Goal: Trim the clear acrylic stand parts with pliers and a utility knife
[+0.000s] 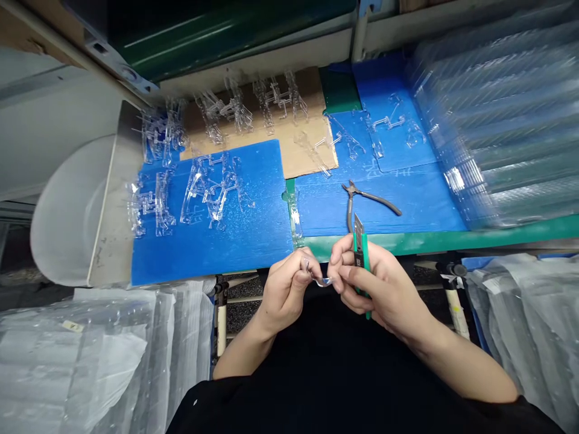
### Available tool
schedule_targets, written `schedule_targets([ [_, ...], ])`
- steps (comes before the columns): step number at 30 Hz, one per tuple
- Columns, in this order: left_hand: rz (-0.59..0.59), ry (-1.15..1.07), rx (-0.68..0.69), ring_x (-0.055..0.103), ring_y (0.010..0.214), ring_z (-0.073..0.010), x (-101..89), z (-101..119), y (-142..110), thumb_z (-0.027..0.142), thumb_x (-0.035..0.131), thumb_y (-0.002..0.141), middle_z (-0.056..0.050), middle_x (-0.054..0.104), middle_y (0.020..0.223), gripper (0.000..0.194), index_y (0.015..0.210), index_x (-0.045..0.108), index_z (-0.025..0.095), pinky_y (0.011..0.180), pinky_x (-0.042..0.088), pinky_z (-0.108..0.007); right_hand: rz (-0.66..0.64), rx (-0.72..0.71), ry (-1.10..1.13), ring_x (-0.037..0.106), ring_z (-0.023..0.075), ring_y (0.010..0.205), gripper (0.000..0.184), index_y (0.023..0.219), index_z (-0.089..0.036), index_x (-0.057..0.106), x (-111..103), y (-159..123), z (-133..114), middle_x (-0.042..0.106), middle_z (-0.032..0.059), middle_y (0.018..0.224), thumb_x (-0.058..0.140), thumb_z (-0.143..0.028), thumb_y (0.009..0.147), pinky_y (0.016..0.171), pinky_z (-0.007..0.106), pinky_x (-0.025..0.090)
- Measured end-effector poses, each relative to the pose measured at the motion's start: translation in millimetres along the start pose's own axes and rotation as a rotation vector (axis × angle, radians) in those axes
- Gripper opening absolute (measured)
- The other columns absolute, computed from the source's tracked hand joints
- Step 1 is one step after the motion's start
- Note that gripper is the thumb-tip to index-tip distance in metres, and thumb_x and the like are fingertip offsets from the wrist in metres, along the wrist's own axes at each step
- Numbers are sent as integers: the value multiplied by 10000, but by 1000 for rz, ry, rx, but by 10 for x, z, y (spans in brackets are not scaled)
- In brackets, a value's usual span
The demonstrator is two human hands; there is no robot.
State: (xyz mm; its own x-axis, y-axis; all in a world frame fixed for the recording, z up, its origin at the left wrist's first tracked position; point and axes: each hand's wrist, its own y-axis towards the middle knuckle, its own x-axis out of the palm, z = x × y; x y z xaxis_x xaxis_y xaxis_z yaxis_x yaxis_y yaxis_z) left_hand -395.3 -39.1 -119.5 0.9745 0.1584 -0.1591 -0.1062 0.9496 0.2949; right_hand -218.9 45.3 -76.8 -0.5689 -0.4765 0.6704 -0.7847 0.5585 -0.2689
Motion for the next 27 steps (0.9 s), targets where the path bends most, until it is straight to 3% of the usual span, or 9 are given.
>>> schedule_targets([
  [3, 23, -26, -23, 533, 715, -155, 8, 9, -5, 434, 437, 1164, -34, 614, 796, 377, 968, 640, 183, 676, 418, -300, -5, 3, 23, 348, 4, 449, 31, 1019, -193, 629, -2, -1, 28, 663, -33, 827, 636, -185, 1048, 421, 150, 268],
  [11, 69, -117, -125, 553, 747, -148, 53, -22, -47, 389, 461, 1162, -19, 560, 789, 345, 978, 667, 182, 723, 439, -295, 70, -118, -53, 338, 7, 447, 154, 1085, -202, 760, 41, -43, 119, 622, -33, 809, 764, -343, 1021, 407, 184, 231],
  [14, 224, -441, -149, 549, 732, -136, 81, 22, 47, 411, 482, 1156, -8, 541, 771, 334, 990, 670, 191, 719, 487, -276, 198, -193, -206, 366, 22, 465, 222, 1114, -209, 768, -22, -6, 173, 607, -37, 809, 826, -366, 968, 427, 208, 254],
  [17, 466, -751, -105, 522, 695, -94, 45, 90, 172, 444, 633, 1097, 22, 528, 804, 229, 1057, 681, 223, 680, 519, -213, 366, -265, -378, 400, 43, 515, 268, 1089, -204, 792, -134, 69, 284, 568, -44, 788, 895, -349, 889, 461, 224, 273],
  [20, 654, -857, -51, 584, 790, -59, -24, 99, 229, 363, 779, 1020, 46, 571, 897, 188, 1161, 682, 286, 818, 567, -161, 346, -254, -429, 406, 54, 529, 265, 1064, -204, 833, -215, 137, 453, 508, -54, 729, 926, -330, 850, 481, 232, 287],
  [23, 703, -821, -37, 649, 964, -45, -59, 21, 194, 333, 730, 1057, 47, 644, 1061, 192, 1242, 679, 343, 1038, 561, -179, 313, -250, -303, 373, 43, 484, 212, 970, -193, 848, -223, 181, 592, 502, -48, 716, 924, -356, 858, 454, 239, 263],
  [25, 686, -658, -87, 666, 1165, -88, -75, -48, 142, 367, 642, 1103, 18, 662, 1294, 251, 1353, 644, 388, 1159, 549, -290, 342, -277, -184, 305, 20, 453, 217, 919, -199, 824, -218, 202, 612, 542, -35, 781, 909, -392, 871, 426, 240, 222],
  [27, 682, -368, -88, 601, 1400, -182, -111, -91, 86, 381, 609, 1111, -20, 559, 1566, 385, 1488, 549, 431, 1225, 524, -449, 384, -330, -133, 261, 11, 450, 212, 903, -219, 798, -234, 214, 558, 547, -37, 831, 898, -404, 878, 416, 238, 205],
])
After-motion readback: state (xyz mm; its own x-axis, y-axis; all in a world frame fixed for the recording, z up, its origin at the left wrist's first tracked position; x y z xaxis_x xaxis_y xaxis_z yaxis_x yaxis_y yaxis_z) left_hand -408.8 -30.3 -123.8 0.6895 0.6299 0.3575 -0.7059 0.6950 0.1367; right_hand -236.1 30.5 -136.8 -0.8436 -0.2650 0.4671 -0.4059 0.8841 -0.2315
